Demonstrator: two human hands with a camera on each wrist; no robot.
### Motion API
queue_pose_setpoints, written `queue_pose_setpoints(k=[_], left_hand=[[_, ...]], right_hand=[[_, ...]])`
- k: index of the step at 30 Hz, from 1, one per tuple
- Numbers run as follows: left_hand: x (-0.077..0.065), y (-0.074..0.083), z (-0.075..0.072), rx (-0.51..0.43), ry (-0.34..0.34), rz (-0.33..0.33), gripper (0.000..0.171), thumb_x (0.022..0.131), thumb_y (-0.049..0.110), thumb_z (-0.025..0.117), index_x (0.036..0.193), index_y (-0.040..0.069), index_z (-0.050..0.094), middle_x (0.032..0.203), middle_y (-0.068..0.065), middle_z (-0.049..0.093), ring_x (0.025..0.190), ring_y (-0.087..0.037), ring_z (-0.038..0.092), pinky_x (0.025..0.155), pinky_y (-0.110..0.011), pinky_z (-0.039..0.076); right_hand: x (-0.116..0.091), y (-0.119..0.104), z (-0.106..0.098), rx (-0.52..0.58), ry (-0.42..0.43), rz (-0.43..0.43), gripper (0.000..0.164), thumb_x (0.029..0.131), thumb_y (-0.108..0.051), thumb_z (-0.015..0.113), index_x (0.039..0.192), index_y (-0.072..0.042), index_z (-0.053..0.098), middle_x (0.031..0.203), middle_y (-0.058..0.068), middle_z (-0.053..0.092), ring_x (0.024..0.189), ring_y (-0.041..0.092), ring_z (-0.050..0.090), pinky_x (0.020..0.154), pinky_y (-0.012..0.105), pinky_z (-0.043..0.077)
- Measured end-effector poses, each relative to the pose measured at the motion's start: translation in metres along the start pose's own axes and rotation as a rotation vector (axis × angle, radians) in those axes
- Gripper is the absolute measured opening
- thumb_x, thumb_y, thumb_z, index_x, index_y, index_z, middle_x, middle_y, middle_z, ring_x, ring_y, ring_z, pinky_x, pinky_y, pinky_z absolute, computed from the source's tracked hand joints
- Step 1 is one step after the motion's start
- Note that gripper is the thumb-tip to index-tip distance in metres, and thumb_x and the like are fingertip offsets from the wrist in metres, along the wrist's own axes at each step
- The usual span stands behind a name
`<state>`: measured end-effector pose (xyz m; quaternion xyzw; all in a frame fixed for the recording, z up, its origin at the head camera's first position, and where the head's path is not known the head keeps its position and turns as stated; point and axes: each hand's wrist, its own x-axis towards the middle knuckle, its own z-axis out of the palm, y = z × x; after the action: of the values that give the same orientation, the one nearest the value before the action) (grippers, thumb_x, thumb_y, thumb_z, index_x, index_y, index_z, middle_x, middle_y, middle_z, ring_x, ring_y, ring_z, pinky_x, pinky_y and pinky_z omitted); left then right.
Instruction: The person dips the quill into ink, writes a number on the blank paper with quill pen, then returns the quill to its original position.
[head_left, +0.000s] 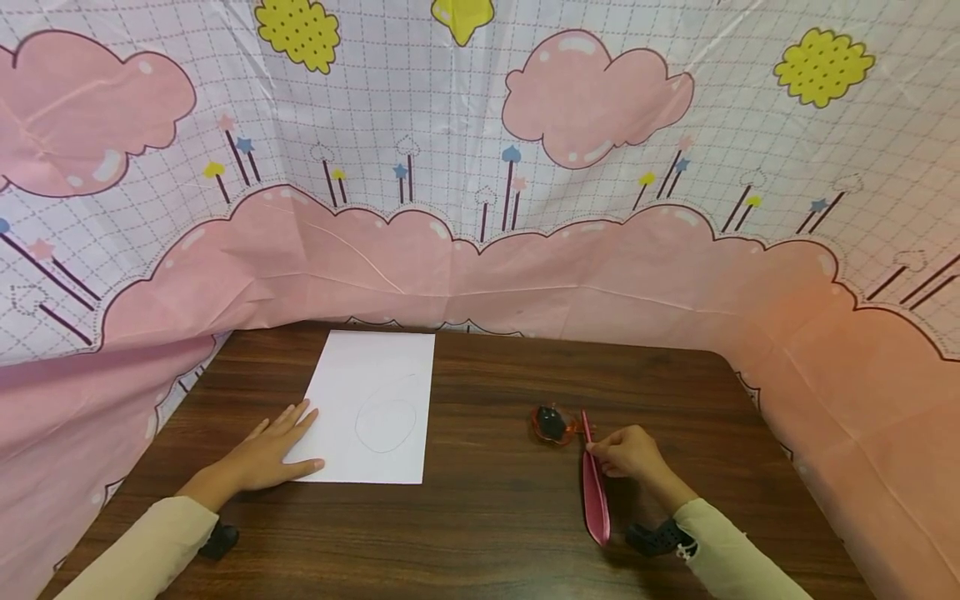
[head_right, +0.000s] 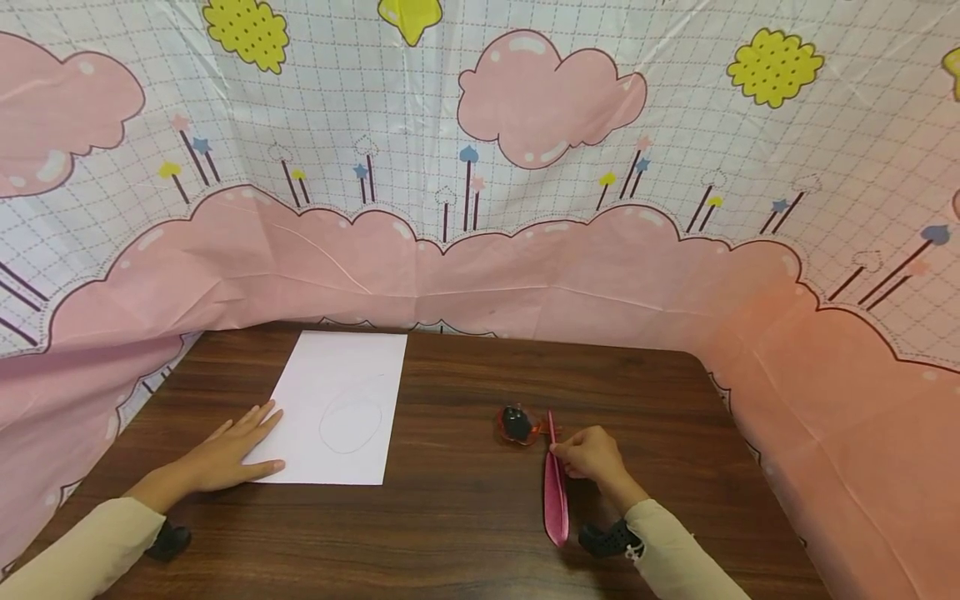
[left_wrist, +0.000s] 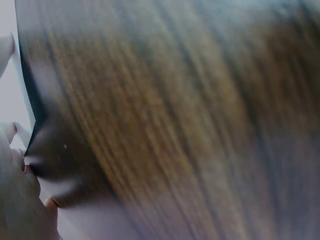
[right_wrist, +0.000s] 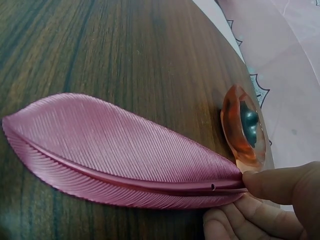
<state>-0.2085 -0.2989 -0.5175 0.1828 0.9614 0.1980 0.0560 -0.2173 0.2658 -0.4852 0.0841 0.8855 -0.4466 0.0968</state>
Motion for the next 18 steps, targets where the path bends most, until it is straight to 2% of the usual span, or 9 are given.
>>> queue_pose_setpoints(k=[8,13,18], left_hand=[[0.0012,0.0012,0.0000,0.010,0.018,0.007,0.090,0.085,0.057,0.063,0.149,0.002,0.031,0.156,-0.022,0.022,0.140,-0.047,0.019,0.105,-0.071,0.014],[0.0025,-0.0015,0.0009,0.006,0.008,0.005,0.092,0.085,0.060,0.061,0.149,0.002,0.030,0.157,-0.021,0.020,0.141,-0.047,0.017,0.105,-0.071,0.012],[0.0038,-0.0073,0.0046,-0.016,0.038,0.046,0.089,0.086,0.055,0.062,0.150,0.003,0.028,0.156,-0.021,0.021,0.140,-0.048,0.017,0.102,-0.074,0.013]], right_hand=[[0.0018,0.0003,0.0006,0.002,-0.012,0.025,0.026,0.085,-0.015,0.072,0.085,0.011,0.072,0.066,0.010,0.067,0.058,0.017,0.065,0.057,0.035,0.059],[0.0004,-0.0021,-0.0032,-0.018,-0.051,0.012,0.031,0.087,-0.018,0.071,0.087,0.013,0.070,0.070,0.014,0.069,0.063,0.021,0.067,0.060,0.037,0.059],[0.0010,-0.0034,-0.0071,-0.033,-0.076,0.006,0.034,0.089,-0.021,0.069,0.088,0.013,0.070,0.074,0.017,0.070,0.065,0.022,0.068,0.061,0.037,0.059]])
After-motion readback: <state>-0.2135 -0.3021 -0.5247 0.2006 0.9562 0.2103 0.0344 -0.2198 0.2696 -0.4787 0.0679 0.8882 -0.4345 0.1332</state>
